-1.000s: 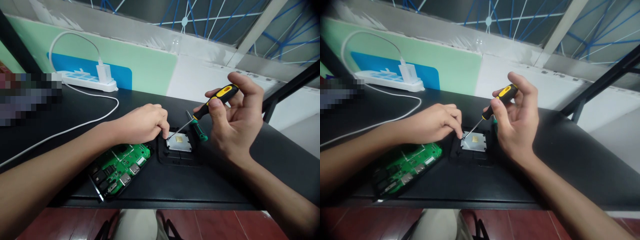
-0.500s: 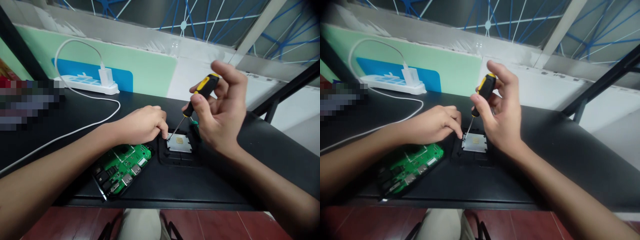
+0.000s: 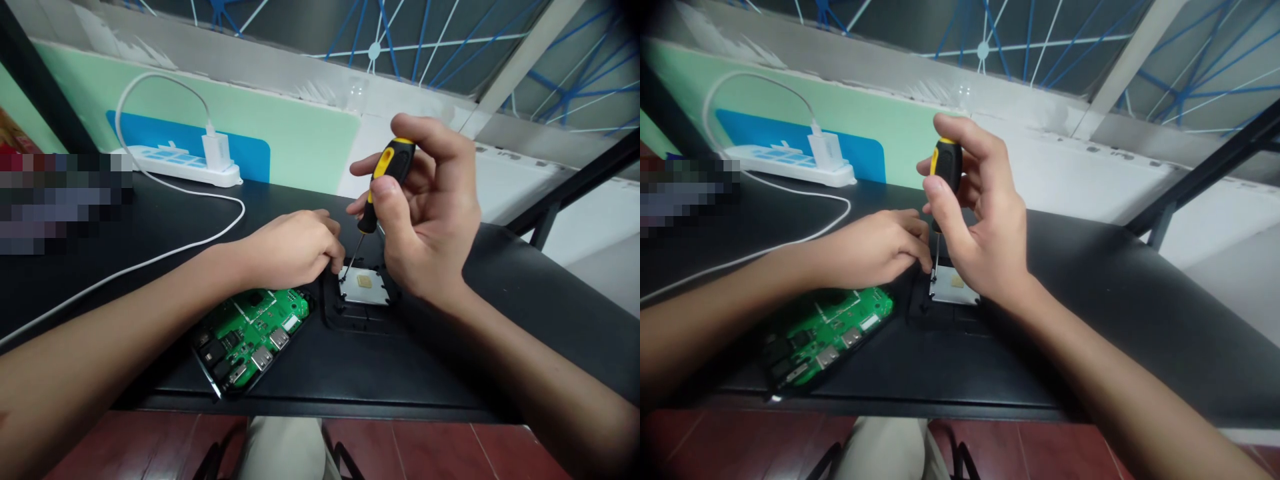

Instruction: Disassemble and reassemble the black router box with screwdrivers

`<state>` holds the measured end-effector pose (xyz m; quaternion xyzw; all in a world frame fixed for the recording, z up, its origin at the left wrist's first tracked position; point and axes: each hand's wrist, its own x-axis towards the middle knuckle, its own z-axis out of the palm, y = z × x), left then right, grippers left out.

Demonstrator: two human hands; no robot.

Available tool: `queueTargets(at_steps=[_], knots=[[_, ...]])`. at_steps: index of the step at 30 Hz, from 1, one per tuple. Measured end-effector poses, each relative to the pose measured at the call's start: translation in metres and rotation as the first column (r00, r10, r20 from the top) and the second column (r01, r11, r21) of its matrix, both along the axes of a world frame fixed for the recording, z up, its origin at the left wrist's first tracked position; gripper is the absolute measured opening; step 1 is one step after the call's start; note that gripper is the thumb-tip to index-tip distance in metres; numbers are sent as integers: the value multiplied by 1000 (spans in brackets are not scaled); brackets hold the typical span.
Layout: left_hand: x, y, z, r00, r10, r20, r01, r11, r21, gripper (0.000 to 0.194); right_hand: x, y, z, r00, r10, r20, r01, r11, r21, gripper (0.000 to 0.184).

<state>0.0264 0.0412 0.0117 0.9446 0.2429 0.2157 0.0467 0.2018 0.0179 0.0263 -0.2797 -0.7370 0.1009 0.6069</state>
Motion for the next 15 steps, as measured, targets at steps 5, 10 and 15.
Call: queueTargets(at_steps=[5, 10, 15], knots=[[0, -1, 0, 999, 30, -29, -30, 1000, 5, 38, 3, 2, -3, 998, 55, 12, -55, 994, 89, 33], [0, -1, 0, 998, 32, -54, -31, 999, 14, 38, 8, 0, -4, 998, -61, -35, 64, 993, 98, 38], [1, -1, 0, 994, 72, -87, -70, 997, 25, 39, 11, 0, -6, 993, -79, -83, 88, 990, 107, 31]])
